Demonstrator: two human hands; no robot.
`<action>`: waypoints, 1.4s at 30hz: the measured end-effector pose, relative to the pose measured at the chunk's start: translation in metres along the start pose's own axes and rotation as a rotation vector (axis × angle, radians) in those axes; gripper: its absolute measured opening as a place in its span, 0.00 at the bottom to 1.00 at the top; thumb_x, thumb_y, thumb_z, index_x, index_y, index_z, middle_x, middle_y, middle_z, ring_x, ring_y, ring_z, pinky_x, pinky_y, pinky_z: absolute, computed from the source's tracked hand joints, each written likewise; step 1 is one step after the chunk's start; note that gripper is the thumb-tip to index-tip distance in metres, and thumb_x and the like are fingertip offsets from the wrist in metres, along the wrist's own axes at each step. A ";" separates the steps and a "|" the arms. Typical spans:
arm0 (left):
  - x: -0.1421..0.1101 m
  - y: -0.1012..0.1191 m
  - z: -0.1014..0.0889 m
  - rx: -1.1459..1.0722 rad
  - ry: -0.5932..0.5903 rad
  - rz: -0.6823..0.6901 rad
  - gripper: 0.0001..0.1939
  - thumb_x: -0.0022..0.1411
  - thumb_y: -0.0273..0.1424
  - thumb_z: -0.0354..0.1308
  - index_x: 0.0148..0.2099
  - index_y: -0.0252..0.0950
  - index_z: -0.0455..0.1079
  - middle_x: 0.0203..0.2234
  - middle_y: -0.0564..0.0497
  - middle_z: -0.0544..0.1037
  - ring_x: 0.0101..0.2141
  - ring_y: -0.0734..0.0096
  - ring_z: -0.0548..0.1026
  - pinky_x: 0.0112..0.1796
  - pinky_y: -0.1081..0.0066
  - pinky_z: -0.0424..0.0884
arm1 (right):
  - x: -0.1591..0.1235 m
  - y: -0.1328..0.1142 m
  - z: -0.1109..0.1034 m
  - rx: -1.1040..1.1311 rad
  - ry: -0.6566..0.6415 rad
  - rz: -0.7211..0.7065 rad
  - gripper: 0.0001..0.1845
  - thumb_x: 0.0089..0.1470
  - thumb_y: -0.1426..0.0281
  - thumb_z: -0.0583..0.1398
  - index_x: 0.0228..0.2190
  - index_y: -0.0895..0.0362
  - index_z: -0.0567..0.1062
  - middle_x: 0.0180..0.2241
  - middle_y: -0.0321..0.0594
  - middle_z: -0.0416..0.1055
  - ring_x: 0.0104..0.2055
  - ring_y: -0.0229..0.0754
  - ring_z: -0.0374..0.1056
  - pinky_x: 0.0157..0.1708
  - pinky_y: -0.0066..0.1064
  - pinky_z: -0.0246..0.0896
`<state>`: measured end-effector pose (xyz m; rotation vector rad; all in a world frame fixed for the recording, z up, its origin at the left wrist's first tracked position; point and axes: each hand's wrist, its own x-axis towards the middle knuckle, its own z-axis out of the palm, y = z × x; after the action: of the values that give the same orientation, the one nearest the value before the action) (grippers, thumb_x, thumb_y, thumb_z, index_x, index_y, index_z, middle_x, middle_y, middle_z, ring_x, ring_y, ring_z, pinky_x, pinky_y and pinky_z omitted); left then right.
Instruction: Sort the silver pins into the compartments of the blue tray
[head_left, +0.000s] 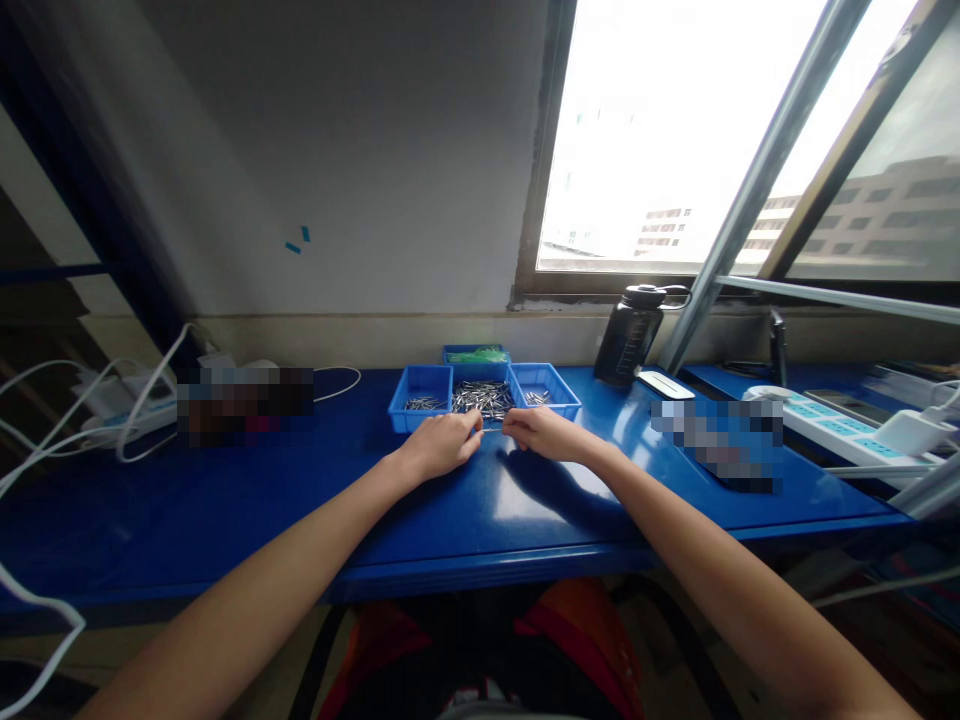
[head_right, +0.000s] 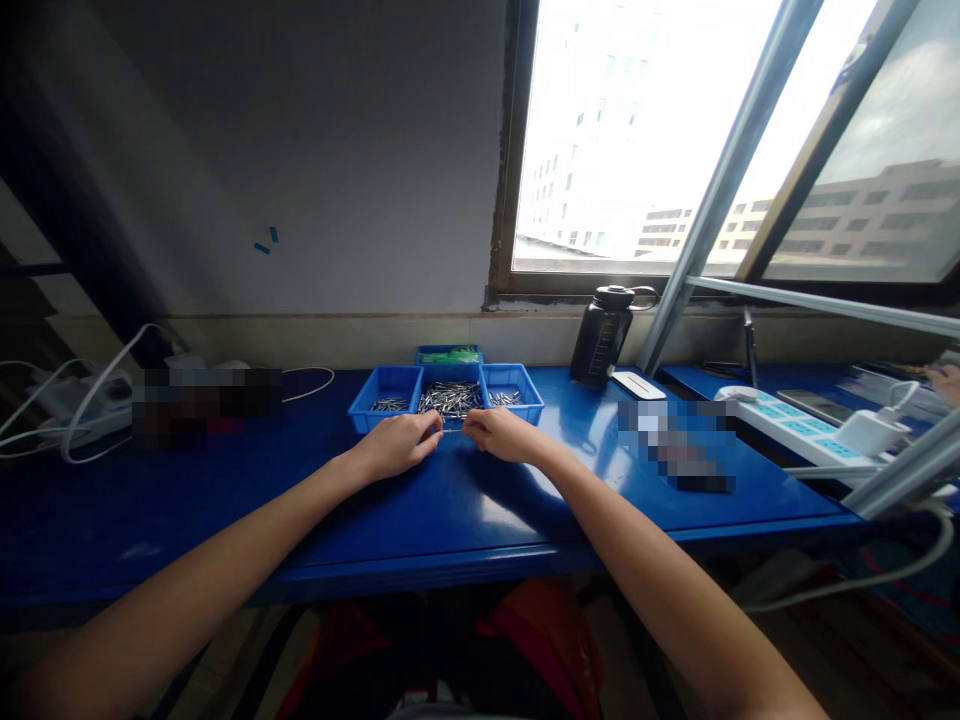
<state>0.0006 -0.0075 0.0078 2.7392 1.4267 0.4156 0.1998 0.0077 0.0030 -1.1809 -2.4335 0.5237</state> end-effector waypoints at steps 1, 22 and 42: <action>0.000 0.000 0.000 0.004 0.001 0.001 0.12 0.60 0.36 0.43 0.40 0.37 0.63 0.30 0.48 0.74 0.32 0.64 0.73 0.31 0.72 0.65 | 0.000 0.000 0.000 0.007 -0.004 -0.001 0.13 0.55 0.67 0.49 0.28 0.59 0.70 0.18 0.35 0.66 0.21 0.33 0.60 0.26 0.25 0.52; 0.002 -0.007 0.007 0.066 -0.027 0.034 0.18 0.63 0.38 0.36 0.38 0.37 0.64 0.30 0.46 0.74 0.31 0.61 0.73 0.28 0.70 0.64 | -0.001 0.000 0.002 0.000 -0.037 0.037 0.14 0.56 0.65 0.48 0.26 0.59 0.68 0.19 0.34 0.66 0.21 0.32 0.61 0.26 0.25 0.52; 0.003 -0.009 0.007 0.025 0.031 0.082 0.09 0.60 0.36 0.44 0.37 0.39 0.63 0.30 0.51 0.74 0.31 0.66 0.72 0.28 0.73 0.62 | -0.001 0.002 0.002 -0.034 -0.036 0.014 0.07 0.52 0.69 0.51 0.30 0.58 0.67 0.19 0.33 0.67 0.21 0.33 0.61 0.24 0.23 0.52</action>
<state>-0.0035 0.0010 -0.0002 2.8310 1.3394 0.4480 0.2007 0.0077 -0.0001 -1.2129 -2.4754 0.5135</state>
